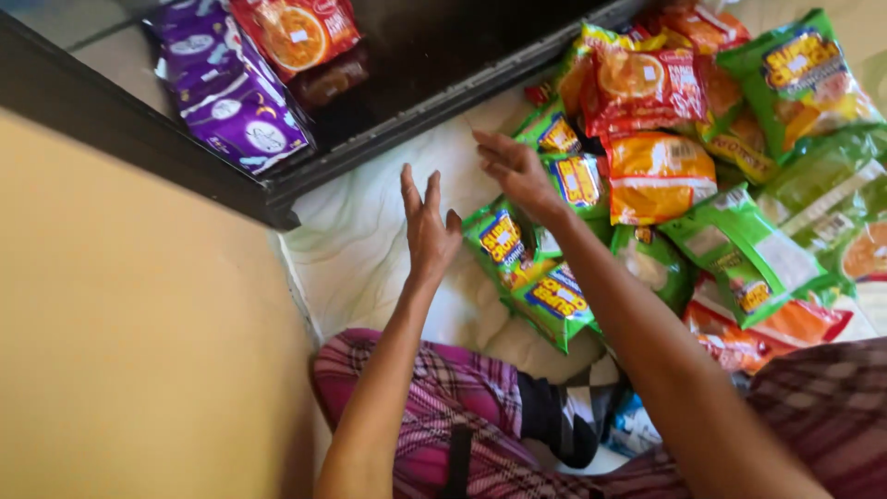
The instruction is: Organizing and stocking instant noodles, bread, and other pantry items on a shelf.
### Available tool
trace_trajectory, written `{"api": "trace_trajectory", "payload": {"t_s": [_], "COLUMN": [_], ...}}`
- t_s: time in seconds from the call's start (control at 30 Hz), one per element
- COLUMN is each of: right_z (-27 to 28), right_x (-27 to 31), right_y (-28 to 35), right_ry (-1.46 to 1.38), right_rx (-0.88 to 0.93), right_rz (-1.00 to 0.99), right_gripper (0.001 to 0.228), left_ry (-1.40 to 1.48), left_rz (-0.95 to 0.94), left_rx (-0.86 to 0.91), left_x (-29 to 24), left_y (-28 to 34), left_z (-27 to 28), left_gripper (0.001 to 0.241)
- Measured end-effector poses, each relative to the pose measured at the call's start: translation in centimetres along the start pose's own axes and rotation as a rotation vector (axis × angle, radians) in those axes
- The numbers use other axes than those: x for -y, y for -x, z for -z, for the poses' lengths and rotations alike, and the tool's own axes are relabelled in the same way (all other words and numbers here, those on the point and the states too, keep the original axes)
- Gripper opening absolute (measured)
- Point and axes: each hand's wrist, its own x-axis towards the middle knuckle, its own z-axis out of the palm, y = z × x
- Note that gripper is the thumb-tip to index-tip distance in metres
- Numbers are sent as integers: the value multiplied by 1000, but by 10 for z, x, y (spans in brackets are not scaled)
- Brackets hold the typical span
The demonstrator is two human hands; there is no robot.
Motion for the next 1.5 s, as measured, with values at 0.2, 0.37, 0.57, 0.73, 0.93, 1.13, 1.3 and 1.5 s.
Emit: {"api": "trace_trajectory", "payload": {"t_s": [0.2,0.37,0.57,0.73,0.93,1.13,1.3,1.5], "right_z": [34,56,76,94,120,143,179,227], "right_x": [4,9,36,62,52,58,63,18], "right_y": [44,78,115,135,151,146,153,171], "right_ry": [269,240,142,259,370,342,400,344], "right_rx": [-68,-15,37,47,83,-118,-521,-592], "right_rz": [-115,-176,-265,-434,-352,-238,-101,-166], "right_gripper": [40,40,44,46,47,42,35,22], "left_ry": [109,139,101,53,200,130,37,130], "left_rz": [49,40,-93,-359,-762,-625,-493,-720], "left_rx": [69,102,89,142,462,227,112,223], "left_x": [18,12,-45,-92,-173,-159,-112,-164], "left_y": [54,93,101,130,158,122,95,121], "left_z": [-32,-39,-17,-28,-27,-18,12,-1], "left_gripper": [64,67,63,45,38,43,39,34]}}
